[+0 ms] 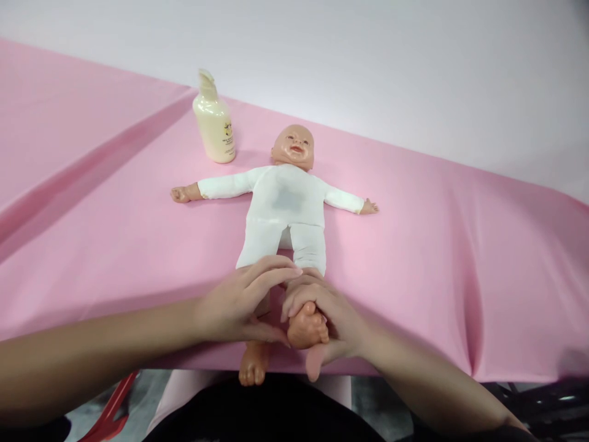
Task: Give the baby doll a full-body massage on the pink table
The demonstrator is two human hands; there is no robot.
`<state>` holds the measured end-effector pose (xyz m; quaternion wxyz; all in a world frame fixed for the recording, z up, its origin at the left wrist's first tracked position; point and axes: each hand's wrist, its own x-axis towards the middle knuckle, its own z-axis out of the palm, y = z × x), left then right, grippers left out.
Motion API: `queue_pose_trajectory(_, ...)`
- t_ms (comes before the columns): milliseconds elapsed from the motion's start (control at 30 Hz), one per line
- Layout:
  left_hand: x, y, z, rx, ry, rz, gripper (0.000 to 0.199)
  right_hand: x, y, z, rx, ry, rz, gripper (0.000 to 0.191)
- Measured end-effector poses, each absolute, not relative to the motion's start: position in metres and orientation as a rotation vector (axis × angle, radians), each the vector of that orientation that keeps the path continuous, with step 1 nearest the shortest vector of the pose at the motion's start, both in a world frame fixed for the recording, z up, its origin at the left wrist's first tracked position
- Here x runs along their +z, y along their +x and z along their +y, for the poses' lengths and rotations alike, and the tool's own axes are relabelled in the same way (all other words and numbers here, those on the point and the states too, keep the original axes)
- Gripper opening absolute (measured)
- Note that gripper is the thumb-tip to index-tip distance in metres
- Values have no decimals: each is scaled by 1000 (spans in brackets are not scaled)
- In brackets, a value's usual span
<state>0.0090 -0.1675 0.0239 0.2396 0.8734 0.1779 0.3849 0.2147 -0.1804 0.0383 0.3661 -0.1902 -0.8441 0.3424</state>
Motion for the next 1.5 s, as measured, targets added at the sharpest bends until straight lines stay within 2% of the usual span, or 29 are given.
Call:
queue_pose_trajectory(100,24,9,-167,1031,2415,483,80,37,215,-181,893,-478,-2181,52)
queue_pose_trajectory(300,25,9,-170,974,2541,488,73,45,215,-182,1014,-403,-2143,39)
queue_pose_trajectory(567,22,8,-168,1100,2579,449,71,35,218,-190,1207,-548,-1870,33)
queue_pose_trajectory(833,21,8,-169,1100,2608,373,66,41,215,-184,846,-406,-1908,33)
queue_pose_trajectory(1067,19,7,-170,1080,2568,357,71,29,213,-180,667,-317,-2002,52)
queue_pose_trajectory(1433,22,9,-165,1162,2579,341,76,36,213,-178,349,-344,-2364,42)
queue_pose_trajectory(1500,22,10,-164,1163,2553,346,81,36,214,-179,298,-386,-2391,49)
